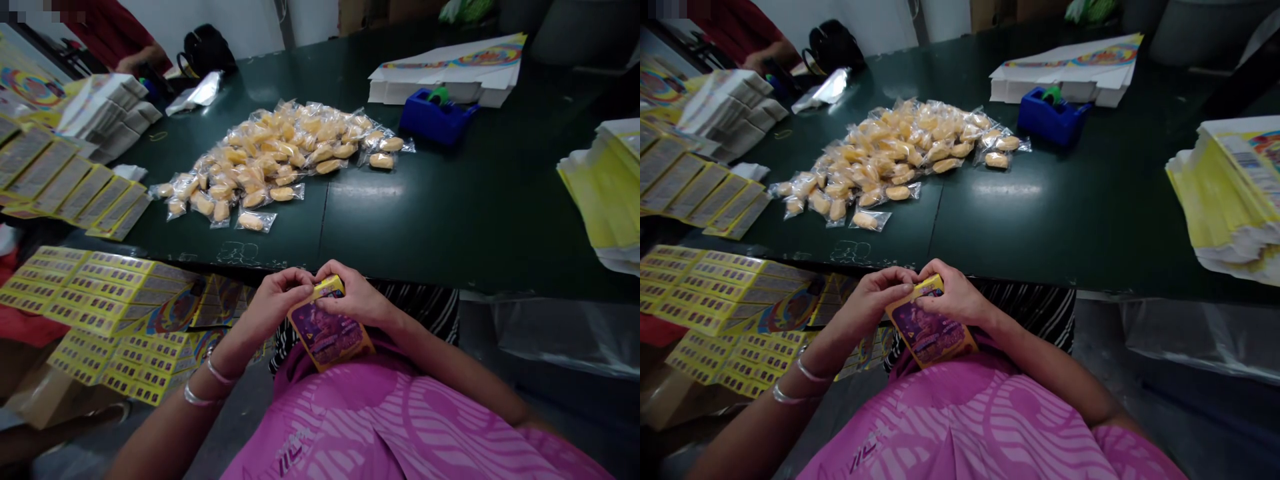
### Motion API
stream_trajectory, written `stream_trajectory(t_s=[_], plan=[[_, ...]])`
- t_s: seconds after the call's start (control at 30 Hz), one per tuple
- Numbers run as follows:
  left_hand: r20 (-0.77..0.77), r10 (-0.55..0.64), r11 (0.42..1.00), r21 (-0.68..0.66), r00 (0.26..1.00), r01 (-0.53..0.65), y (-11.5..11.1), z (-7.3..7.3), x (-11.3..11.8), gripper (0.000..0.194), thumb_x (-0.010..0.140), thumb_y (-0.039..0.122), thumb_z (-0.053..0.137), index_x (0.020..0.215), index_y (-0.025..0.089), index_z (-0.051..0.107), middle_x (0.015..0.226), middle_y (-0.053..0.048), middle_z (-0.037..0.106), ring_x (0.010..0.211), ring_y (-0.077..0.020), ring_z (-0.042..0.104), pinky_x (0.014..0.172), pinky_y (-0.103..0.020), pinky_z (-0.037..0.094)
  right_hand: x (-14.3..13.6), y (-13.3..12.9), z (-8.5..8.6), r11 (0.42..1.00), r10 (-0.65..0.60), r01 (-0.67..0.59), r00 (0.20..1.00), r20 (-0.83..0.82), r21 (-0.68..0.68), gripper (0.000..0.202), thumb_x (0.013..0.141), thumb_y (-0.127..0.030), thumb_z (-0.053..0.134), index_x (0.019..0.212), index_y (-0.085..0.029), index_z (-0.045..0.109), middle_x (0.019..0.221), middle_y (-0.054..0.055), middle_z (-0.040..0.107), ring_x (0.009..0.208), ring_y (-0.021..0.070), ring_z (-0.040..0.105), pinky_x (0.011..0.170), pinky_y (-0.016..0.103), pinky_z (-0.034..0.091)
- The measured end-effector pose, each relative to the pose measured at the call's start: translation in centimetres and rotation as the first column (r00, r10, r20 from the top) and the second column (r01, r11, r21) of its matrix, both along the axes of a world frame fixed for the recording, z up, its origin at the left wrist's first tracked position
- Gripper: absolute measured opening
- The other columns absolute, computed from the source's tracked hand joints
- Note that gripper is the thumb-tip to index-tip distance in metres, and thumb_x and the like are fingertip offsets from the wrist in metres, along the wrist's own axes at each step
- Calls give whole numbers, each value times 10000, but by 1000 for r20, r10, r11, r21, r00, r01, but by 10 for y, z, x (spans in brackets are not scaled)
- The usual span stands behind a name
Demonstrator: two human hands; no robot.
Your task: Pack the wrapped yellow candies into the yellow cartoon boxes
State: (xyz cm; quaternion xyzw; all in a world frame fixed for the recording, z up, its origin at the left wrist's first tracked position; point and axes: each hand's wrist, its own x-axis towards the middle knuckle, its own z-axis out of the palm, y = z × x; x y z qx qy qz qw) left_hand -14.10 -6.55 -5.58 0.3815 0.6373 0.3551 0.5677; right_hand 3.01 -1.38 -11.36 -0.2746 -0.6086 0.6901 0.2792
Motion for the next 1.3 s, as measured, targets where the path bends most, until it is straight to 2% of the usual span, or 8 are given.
stream_trajectory(t_s=[0.23, 0.4, 0.53, 0.73, 0.83, 1.07, 1.23, 1.3], plan=[[142, 18, 991, -137, 990, 1, 2, 2, -3, 280, 653, 323, 772, 713, 135, 574, 852, -9, 585, 646, -91, 524, 565, -202, 398, -2, 1, 1, 1000, 21, -22, 1000, 13, 5, 303, 672, -256, 692, 919, -157, 548, 746, -33, 542, 633, 105, 460, 591, 215, 377], [-356, -114, 970, 163, 928, 182, -8, 1, 0, 128, 847, 284, 594, 822, 159, 597, 848, -12, 605, 763, -118, 530, 676, -229, 417, -2, 1, 0, 1000, 18, -18, 999, 43, -1, 331, 694, -325, 728, 920, -163, 548, 777, -15, 566, 672, 121, 488, 614, 225, 382], [-543, -110, 925, 250, 833, 285, -16, 0, 4, 101, 897, 220, 516, 860, 169, 594, 850, -10, 632, 782, -122, 567, 695, -234, 438, -6, 0, -1, 1000, -28, 28, 998, 50, 3, 343, 692, -360, 736, 899, -164, 546, 785, -10, 571, 685, 125, 501, 629, 232, 388], [-782, 24, 730, 439, 623, 523, -23, -10, 4, 101, 915, 107, 465, 885, 177, 532, 884, -34, 614, 844, -146, 557, 756, -272, 446, -10, -2, -5, 998, -58, 58, 997, 44, -2, 291, 663, -269, 721, 863, -167, 536, 758, -31, 557, 671, 115, 499, 623, 224, 383], [-784, 49, 654, 494, 619, 573, -23, -14, 4, 116, 915, 76, 464, 909, 183, 510, 879, -31, 604, 849, -140, 557, 768, -261, 456, -10, -2, -5, 998, -58, 58, 997, 43, 7, 274, 660, -224, 716, 861, -168, 538, 763, -35, 554, 673, 112, 495, 626, 223, 381], [-704, 60, 825, 434, 708, 361, -24, -10, 12, 94, 917, 111, 491, 885, 186, 538, 845, -7, 599, 757, -98, 567, 675, -197, 450, -8, -2, -1, 999, -42, 40, 996, 75, 22, 329, 666, -293, 761, 882, -171, 544, 764, -31, 565, 669, 117, 489, 630, 227, 377], [-761, 105, 624, 552, 641, 553, -24, -12, 10, 163, 879, 34, 494, 929, 188, 510, 883, -29, 607, 882, -143, 552, 811, -271, 476, -10, -2, -4, 998, -58, 58, 998, 27, 23, 270, 686, -244, 717, 875, -169, 539, 772, -33, 558, 668, 108, 485, 618, 219, 371], [-761, 117, 613, 561, 638, 556, -25, -12, 9, 175, 873, 25, 493, 929, 190, 516, 877, -27, 611, 886, -147, 552, 819, -277, 475, -10, -2, -5, 998, -54, 54, 998, 17, 21, 281, 692, -258, 727, 881, -169, 539, 777, -32, 562, 674, 109, 489, 620, 219, 371]])
